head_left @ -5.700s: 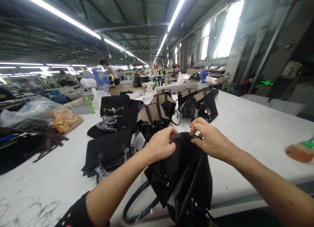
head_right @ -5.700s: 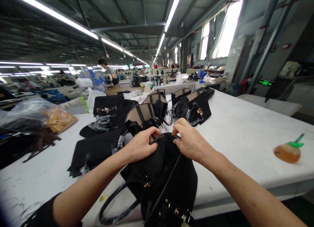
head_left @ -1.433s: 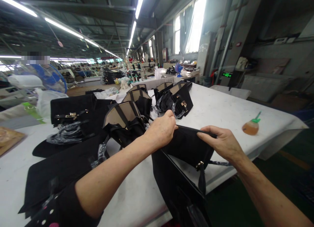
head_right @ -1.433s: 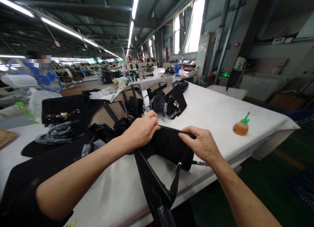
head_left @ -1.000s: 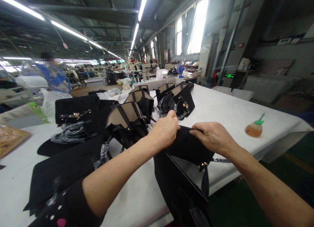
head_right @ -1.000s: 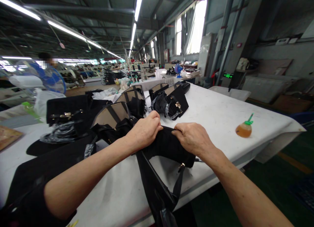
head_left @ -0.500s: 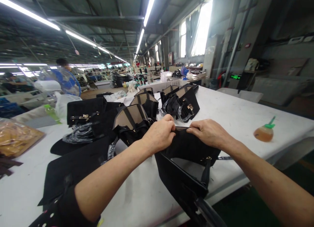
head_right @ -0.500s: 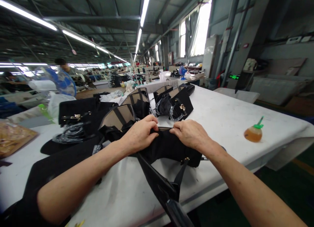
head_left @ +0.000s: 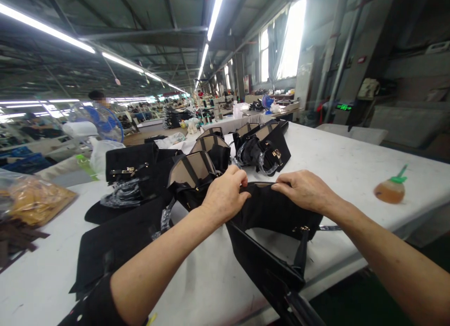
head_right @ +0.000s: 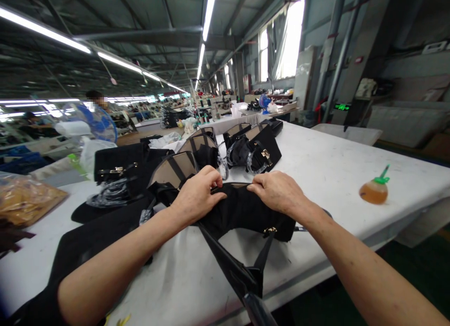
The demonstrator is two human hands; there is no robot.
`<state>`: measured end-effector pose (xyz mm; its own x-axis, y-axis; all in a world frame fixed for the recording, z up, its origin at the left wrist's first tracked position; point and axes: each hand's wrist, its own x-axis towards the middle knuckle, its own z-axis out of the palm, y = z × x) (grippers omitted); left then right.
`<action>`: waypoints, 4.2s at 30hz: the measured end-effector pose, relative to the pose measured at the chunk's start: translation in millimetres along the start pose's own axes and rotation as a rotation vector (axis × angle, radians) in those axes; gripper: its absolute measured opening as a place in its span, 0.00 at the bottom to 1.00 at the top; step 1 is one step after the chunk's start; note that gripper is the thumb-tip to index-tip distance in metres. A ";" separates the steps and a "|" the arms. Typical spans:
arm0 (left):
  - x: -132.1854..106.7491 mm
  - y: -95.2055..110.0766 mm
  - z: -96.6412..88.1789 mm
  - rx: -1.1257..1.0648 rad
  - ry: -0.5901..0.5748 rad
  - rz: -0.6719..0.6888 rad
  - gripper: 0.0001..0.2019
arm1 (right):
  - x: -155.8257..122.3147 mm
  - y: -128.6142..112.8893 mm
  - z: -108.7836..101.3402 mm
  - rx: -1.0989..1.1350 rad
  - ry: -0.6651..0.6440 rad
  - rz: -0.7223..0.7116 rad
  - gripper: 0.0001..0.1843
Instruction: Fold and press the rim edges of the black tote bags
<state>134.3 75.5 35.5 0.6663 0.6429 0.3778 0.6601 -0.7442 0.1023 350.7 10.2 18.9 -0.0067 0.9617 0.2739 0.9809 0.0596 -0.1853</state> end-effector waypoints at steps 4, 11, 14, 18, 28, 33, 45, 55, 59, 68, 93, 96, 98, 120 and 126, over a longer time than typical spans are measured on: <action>-0.4 2.3 -1.1 0.053 0.011 -0.005 0.09 | -2.0 -0.3 0.2 0.012 0.005 -0.001 0.18; 0.7 -0.6 2.3 0.009 -0.009 0.000 0.11 | -1.8 -1.0 -0.4 0.054 0.001 0.007 0.18; 1.6 -0.8 3.9 0.003 -0.001 0.042 0.11 | -0.2 -1.1 -0.9 0.063 -0.008 0.017 0.18; 1.9 -1.2 5.5 0.018 0.026 0.022 0.09 | 1.7 -1.8 -1.5 0.086 -0.035 0.024 0.17; 5.4 1.2 6.4 0.113 -0.013 -0.004 0.08 | 2.6 -4.7 -2.6 0.097 -0.061 0.040 0.18; 2.8 -1.2 4.6 0.104 -0.031 0.032 0.09 | 4.4 -4.5 -2.7 0.098 -0.074 0.042 0.17; 0.6 -2.3 4.8 0.068 -0.051 0.055 0.07 | 6.7 2.7 0.6 0.107 -0.059 0.006 0.16; 1.8 -6.2 10.9 -0.072 0.001 0.081 0.07 | 3.5 1.9 -0.5 0.094 -0.039 -0.015 0.17; 3.2 -5.0 9.3 -0.051 0.028 0.039 0.11 | 2.9 1.8 -0.4 0.081 -0.036 -0.020 0.17; 6.1 -2.9 5.3 -0.020 -0.005 0.072 0.08 | 1.3 -0.5 -2.3 0.063 -0.044 -0.019 0.18; 17.3 -0.1 4.3 -0.029 -0.113 0.213 0.05 | 0.1 -0.2 0.3 0.034 -0.025 -0.041 0.18; 17.4 1.2 4.7 -0.010 -0.113 0.175 0.05 | 0.3 -0.2 0.0 0.032 -0.026 -0.041 0.18; 17.2 2.1 5.0 0.002 -0.109 0.164 0.06 | 0.2 -0.4 0.1 0.030 -0.027 -0.041 0.19; 20.9 6.0 10.7 0.076 -0.096 0.091 0.07 | 0.3 -4.6 -3.4 0.027 -0.054 -0.087 0.16; 20.9 4.1 15.2 0.023 -0.068 0.102 0.06 | 17.2 -23.2 1.7 0.066 -0.041 -0.163 0.15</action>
<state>156.2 88.7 29.8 0.7522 0.5752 0.3216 0.5947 -0.8027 0.0447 327.4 25.7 26.2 -0.1735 0.9479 0.2672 0.9513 0.2314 -0.2034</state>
